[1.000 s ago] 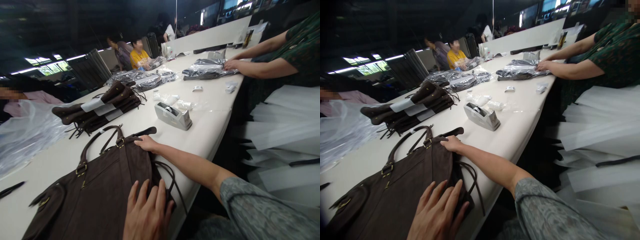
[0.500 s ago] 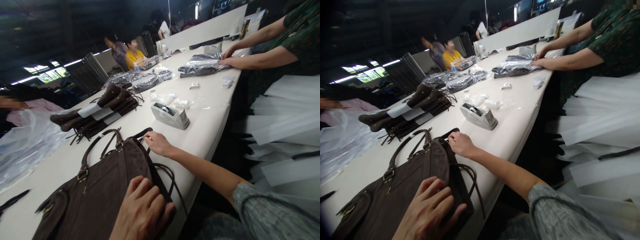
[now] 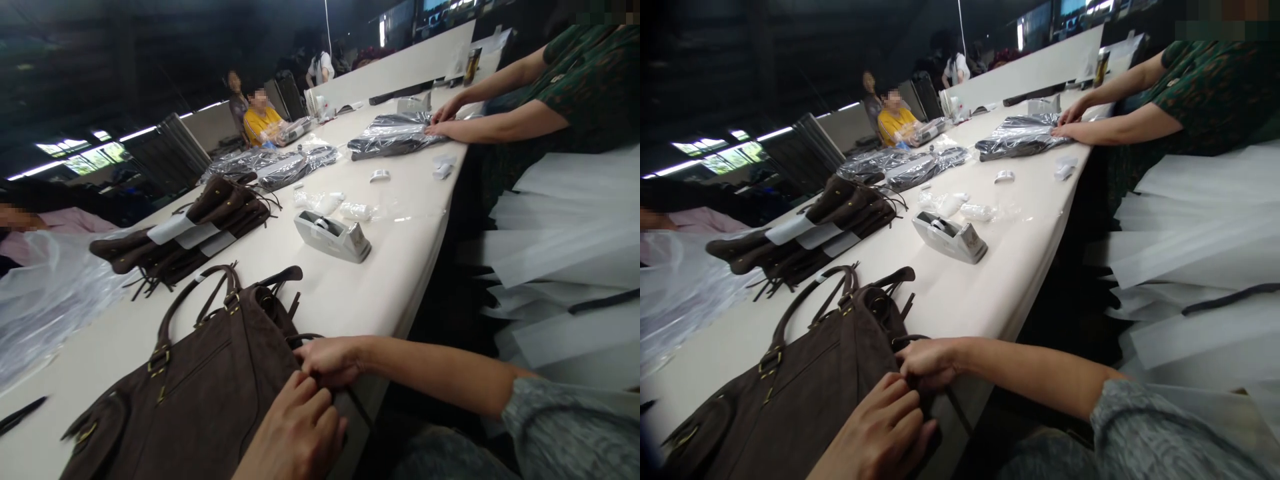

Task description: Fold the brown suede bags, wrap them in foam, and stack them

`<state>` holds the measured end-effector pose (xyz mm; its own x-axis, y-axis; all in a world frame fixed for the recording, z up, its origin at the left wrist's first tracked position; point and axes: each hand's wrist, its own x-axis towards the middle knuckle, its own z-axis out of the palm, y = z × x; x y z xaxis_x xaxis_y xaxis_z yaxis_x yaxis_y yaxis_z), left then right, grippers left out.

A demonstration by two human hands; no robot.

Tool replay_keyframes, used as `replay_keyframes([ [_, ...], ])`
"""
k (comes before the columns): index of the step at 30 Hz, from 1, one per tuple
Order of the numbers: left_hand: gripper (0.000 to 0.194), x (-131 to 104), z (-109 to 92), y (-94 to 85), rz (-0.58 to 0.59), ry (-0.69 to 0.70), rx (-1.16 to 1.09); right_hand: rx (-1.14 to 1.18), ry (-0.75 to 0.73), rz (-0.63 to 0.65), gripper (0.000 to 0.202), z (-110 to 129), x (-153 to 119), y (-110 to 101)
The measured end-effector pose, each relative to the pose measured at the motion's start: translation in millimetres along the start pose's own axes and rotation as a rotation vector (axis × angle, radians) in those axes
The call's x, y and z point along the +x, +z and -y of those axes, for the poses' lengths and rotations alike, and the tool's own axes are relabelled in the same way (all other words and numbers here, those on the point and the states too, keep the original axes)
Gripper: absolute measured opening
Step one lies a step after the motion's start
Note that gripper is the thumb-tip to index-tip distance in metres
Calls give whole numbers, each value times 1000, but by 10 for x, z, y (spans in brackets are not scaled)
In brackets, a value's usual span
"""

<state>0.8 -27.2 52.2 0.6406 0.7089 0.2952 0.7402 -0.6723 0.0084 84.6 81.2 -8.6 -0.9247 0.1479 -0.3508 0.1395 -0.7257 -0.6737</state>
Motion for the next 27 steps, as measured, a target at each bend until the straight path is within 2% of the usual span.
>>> replay_keyframes([
  [3, 22, -48, -46, 54, -2, 47, -7, 236, -29, -71, 14, 208, 70, -20],
  [5, 24, -88, -84, 132, 2, 65, -6, 224, -65, -89, 19, 352, 139, -8],
  [7, 25, -130, -117, 225, 7, 77, -6, 56, -188, -148, 28, 458, 252, 18],
  [10, 26, -183, -139, 341, 9, 107, -7, -341, -361, -399, 36, 531, 520, 30],
  [12, 27, -194, -138, 379, -2, 110, -3, -541, -390, -618, 32, 548, 734, -7],
  [14, 27, -183, -136, 383, -23, 105, -12, -605, -402, -760, 21, 558, 921, -70],
  [16, 27, -159, -143, 358, -12, 102, -41, -593, -391, -801, 15, 569, 1039, -131],
  [19, 26, -144, -179, 309, 21, 83, -76, -648, -390, -815, 20, 570, 1058, -160],
  [24, 22, -291, -313, 349, -100, 13, 4, -1263, -497, -962, 34, 462, 893, -51],
  [27, 19, -415, -434, 412, -171, -69, 119, -1517, -604, -1049, 41, 396, 820, -14],
])
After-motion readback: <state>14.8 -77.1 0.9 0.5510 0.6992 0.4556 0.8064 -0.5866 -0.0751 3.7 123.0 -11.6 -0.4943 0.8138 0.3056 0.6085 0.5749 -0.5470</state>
